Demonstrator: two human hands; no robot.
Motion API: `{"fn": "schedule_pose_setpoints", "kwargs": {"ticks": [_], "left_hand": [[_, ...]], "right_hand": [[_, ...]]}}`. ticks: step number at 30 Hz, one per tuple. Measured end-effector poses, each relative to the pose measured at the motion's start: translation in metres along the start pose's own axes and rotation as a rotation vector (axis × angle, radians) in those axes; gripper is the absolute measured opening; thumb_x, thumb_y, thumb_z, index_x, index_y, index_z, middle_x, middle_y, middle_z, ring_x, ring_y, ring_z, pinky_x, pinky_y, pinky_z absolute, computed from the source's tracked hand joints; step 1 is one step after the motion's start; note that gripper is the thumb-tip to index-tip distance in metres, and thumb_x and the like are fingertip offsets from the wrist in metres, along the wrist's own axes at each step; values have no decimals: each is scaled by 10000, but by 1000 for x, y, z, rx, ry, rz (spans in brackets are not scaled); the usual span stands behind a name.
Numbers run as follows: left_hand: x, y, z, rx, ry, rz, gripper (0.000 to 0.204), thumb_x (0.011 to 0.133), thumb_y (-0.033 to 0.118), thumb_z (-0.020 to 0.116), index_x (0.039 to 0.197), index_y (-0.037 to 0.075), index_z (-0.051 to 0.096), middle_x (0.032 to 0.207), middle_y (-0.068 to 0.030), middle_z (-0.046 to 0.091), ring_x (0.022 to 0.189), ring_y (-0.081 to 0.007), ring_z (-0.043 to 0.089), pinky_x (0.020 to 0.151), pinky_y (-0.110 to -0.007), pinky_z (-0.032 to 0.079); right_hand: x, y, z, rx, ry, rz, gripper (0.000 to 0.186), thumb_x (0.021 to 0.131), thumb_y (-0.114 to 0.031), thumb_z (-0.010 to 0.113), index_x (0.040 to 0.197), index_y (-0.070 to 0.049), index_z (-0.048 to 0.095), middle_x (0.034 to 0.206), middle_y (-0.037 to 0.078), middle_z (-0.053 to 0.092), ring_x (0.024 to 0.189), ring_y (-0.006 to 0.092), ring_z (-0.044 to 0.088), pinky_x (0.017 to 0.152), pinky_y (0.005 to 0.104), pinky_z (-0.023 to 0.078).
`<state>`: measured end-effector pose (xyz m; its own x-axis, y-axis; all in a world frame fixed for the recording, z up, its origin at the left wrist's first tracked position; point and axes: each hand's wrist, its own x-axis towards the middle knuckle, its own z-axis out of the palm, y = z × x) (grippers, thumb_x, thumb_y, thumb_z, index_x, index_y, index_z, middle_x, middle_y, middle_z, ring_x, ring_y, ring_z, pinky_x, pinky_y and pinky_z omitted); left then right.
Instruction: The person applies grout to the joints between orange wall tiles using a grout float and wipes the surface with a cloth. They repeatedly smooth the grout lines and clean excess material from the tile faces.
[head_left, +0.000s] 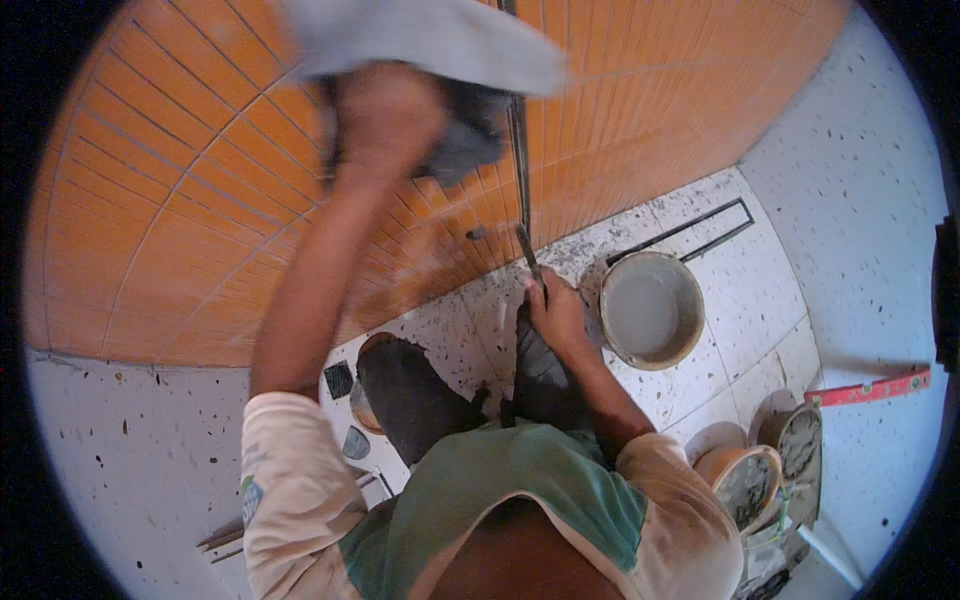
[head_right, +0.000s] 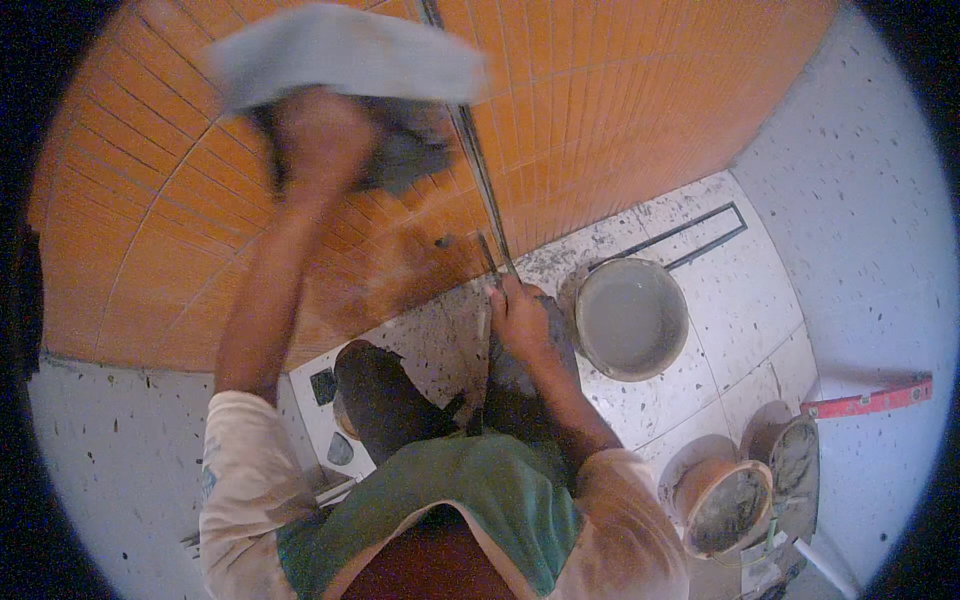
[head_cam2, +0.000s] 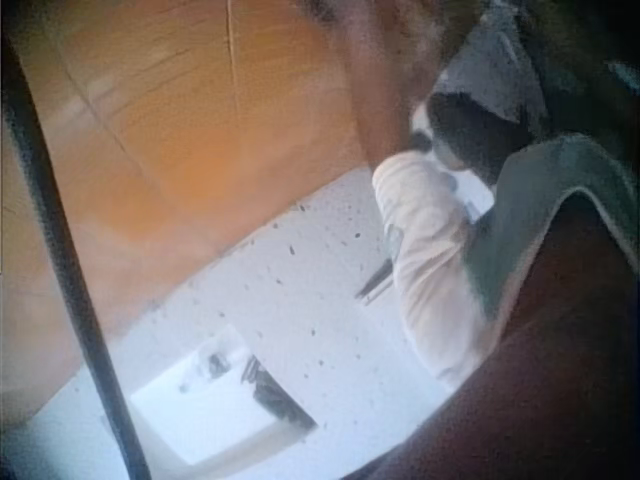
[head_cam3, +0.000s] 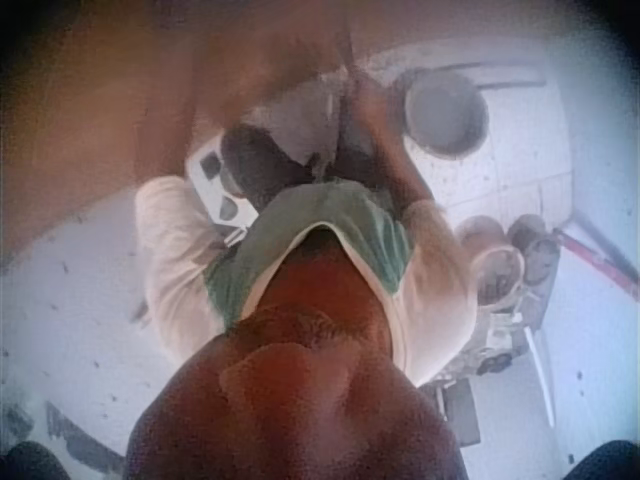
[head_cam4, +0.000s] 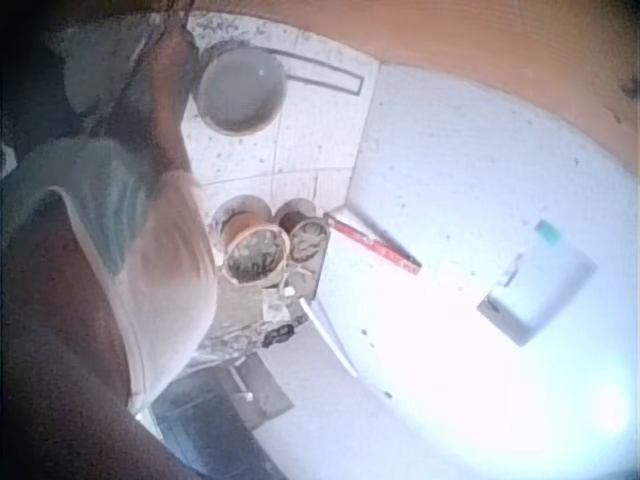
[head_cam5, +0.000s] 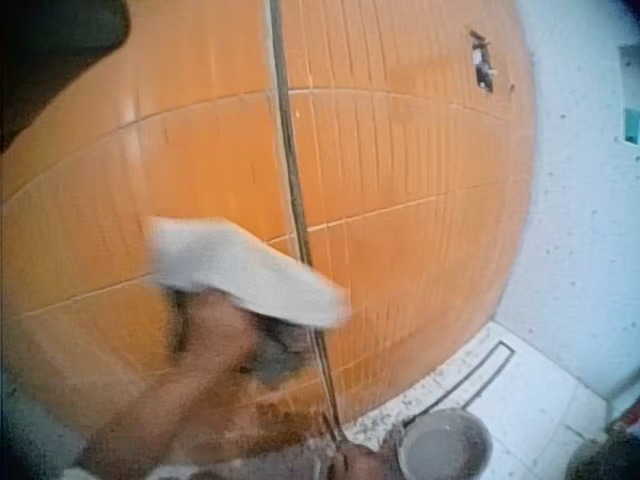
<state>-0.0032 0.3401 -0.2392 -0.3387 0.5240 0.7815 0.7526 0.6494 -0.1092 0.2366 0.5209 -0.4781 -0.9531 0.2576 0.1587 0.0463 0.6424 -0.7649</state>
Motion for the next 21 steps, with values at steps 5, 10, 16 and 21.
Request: {"fn": "schedule_pose_setpoints", "kwargs": {"ticks": [5, 10, 16, 21], "left_hand": [[-33, 92, 85, -113, -240, 108, 435, 907, 240, 512, 1286, 32, 556, 1247, -197, 582, 1176, -371, 534, 1048, -478, 404], [-16, 75, 57, -54, -370, 112, 396, 900, 175, 509, 1258, 18, 575, 1198, -215, 606, 1132, -383, 559, 1024, -486, 426], [-66, 79, 84, -60, -136, 50, 332, 901, 160, 513, 1175, 8, 625, 1060, -227, 663, 977, -412, 626, 940, -513, 483], [-53, 56, 67, -141, -120, 107, 328, 918, 201, 512, 1157, 12, 632, 1048, -245, 663, 975, -431, 637, 927, -527, 490]], "right_hand": [[-32, 21, 18, 150, 2, 40, 355, 1001, -297, 533, 1255, -50, 511, 894, 320, 645, 854, 538, 619, 722, 559, 497], [-31, 26, 9, 236, 99, 251, 327, 1012, -271, 544, 1249, -47, 541, 922, 276, 655, 912, 503, 634, 741, 487, 508], [-34, 21, 15, 344, 109, 173, 252, 1007, -226, 553, 1162, -26, 559, 897, 260, 651, 841, 475, 639, 697, 468, 496], [-30, 40, 14, 348, 82, 166, 336, 1018, -303, 525, 1239, -54, 482, 938, 281, 660, 911, 519, 625, 759, 538, 488]]}}
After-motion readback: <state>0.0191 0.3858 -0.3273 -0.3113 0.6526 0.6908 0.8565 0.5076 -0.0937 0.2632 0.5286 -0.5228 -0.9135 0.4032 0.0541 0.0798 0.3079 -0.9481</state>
